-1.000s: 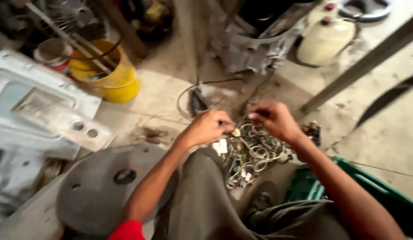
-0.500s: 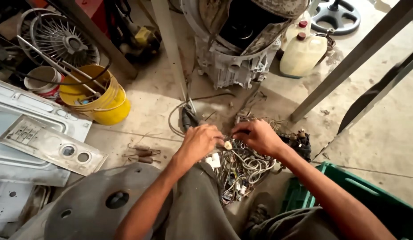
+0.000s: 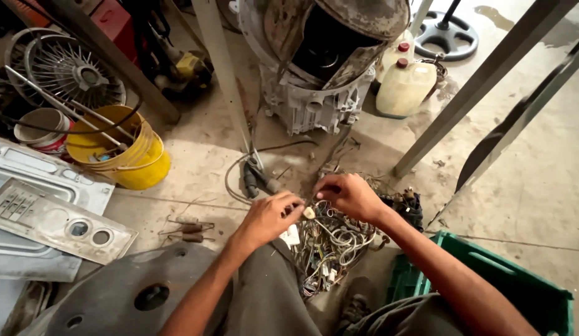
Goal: Sorting through a messy electrical wire harness and connecting leads to a component during an appliance repair.
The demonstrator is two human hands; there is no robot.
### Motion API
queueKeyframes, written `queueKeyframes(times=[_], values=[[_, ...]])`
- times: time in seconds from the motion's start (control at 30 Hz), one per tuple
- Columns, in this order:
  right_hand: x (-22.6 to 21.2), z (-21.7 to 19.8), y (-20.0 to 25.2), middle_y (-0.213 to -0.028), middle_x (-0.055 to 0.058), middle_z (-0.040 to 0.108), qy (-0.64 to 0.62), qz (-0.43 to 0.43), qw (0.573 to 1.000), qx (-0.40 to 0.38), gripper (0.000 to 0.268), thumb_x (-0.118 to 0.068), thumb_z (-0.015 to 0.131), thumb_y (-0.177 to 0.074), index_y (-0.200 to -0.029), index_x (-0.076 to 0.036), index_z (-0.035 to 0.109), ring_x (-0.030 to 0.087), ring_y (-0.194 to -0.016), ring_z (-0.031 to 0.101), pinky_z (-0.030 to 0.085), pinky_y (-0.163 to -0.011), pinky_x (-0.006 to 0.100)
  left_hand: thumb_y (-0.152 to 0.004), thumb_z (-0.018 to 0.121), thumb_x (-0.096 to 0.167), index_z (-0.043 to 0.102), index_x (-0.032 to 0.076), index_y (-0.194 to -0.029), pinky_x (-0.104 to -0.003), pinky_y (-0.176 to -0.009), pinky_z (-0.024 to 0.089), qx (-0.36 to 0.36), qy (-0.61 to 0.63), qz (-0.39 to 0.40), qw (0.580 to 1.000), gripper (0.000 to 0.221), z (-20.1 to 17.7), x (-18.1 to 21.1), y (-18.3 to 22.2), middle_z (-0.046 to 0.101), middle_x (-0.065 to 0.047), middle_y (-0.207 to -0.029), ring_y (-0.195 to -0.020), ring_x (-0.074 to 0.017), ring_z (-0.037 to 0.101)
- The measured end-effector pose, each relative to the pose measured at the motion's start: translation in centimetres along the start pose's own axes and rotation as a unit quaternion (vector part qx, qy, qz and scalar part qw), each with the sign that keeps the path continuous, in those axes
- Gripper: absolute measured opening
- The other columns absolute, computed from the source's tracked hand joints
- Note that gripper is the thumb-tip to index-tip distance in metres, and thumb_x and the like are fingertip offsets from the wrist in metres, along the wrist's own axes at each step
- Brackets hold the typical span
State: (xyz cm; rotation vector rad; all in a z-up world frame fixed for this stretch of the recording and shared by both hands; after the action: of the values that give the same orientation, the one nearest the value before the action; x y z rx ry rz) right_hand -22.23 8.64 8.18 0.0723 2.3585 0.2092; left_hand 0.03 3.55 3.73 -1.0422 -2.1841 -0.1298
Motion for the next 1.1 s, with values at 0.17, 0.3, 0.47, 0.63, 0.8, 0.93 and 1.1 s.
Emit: queueKeyframes(times=[0.17, 0.3, 0.47, 0.63, 0.8, 0.93, 1.1], values=[[-0.6, 0.8, 0.0, -0.072, 0.01, 0.079, -0.123, 0.007, 0.992, 0.023, 0.019, -0.022, 0.074, -0.091, -0.106, -0.012, 0.08, 0.019, -0.054, 0.07, 0.06, -0.062, 0.035, -0.099, 0.065, 0.037, 0.072, 0.026, -0.103, -0.029, -0.067, 0.06, 0.166, -0.142, 0.083, 0.972, 0.013, 2.4, -2.4, -0.7, 0.069, 0.01, -0.095, -0.087, -0.0132, 0.073], [-1.6, 0.4, 0.2, -0.055, 0.012, 0.069, -0.202, 0.038, 0.977, 0.057, 0.02, -0.02, 0.071, -0.094, -0.103, -0.002, 0.077, 0.018, -0.036, 0.058, 0.051, -0.042, 0.029, -0.094, 0.072, 0.034, 0.072, 0.022, -0.111, -0.031, -0.067, 0.06, 0.235, -0.134, 0.143, 0.952, 0.021, 3.4, -3.3, -0.9, 0.07, 0.004, -0.098, -0.089, -0.0177, 0.073], [-1.2, 0.5, 0.2, -0.057, 0.014, 0.069, -0.188, -0.017, 0.981, 0.048, 0.017, -0.015, 0.074, -0.092, -0.105, -0.004, 0.078, 0.018, -0.039, 0.059, 0.051, -0.043, 0.029, -0.091, 0.074, 0.025, 0.073, 0.027, -0.093, -0.023, -0.064, 0.057, 0.279, -0.136, 0.114, 0.944, 0.003, 2.5, -2.6, -0.8, 0.069, 0.013, -0.085, -0.08, -0.0107, 0.07], [-1.8, 0.3, 0.6, -0.057, 0.012, 0.069, -0.184, -0.043, 0.981, 0.055, 0.018, -0.015, 0.076, -0.091, -0.104, -0.003, 0.078, 0.015, -0.044, 0.059, 0.053, -0.049, 0.027, -0.092, 0.073, 0.034, 0.07, 0.034, -0.088, -0.018, -0.065, 0.054, 0.35, -0.147, 0.089, 0.921, 0.005, 5.2, -6.2, -1.5, 0.066, 0.019, -0.079, -0.076, -0.0048, 0.068], [-2.1, 0.4, 0.8, -0.06, 0.014, 0.07, -0.2, -0.067, 0.974, 0.088, 0.019, -0.013, 0.076, -0.091, -0.106, -0.002, 0.076, 0.017, -0.053, 0.063, 0.056, -0.057, 0.032, -0.097, 0.068, 0.019, 0.067, 0.016, -0.089, -0.031, -0.076, 0.06, 0.336, 0.083, 0.076, 0.935, 0.008, 2.0, -2.0, -0.9, 0.076, 0.001, -0.091, -0.09, -0.0214, 0.074], [-0.4, 0.1, -0.1, -0.069, 0.015, 0.072, -0.237, -0.065, 0.962, 0.115, 0.019, -0.014, 0.073, -0.093, -0.109, -0.004, 0.074, 0.02, -0.056, 0.069, 0.057, -0.056, 0.034, -0.101, 0.063, 0.009, 0.06, 0.007, -0.091, -0.033, -0.08, 0.06, 0.323, 0.246, 0.058, 0.912, 0.01, 1.2, -0.3, -0.3, 0.079, -0.009, -0.093, -0.093, -0.0222, 0.077], [0.1, -0.4, -0.3, -0.081, 0.016, 0.071, -0.321, -0.045, 0.929, 0.179, 0.017, -0.012, 0.064, -0.1, -0.114, -0.004, 0.068, 0.02, -0.061, 0.068, 0.053, -0.056, 0.033, -0.105, 0.055, 0.008, 0.054, 0.008, -0.098, -0.033, -0.079, 0.057, 0.249, 0.287, -0.013, 0.925, 0.007, 1.1, -2.1, -0.5, 0.072, -0.008, -0.075, -0.074, -0.0157, 0.068]])
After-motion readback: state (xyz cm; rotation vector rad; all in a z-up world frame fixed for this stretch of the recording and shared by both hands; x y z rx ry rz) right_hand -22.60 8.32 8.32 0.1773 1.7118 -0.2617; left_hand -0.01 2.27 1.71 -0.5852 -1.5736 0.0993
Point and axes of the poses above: each hand's wrist, its own y-axis away from the middle knuckle, its own z-axis out of the palm, x = y × z, the point moved 2 cm from there along -y, towards the middle knuckle
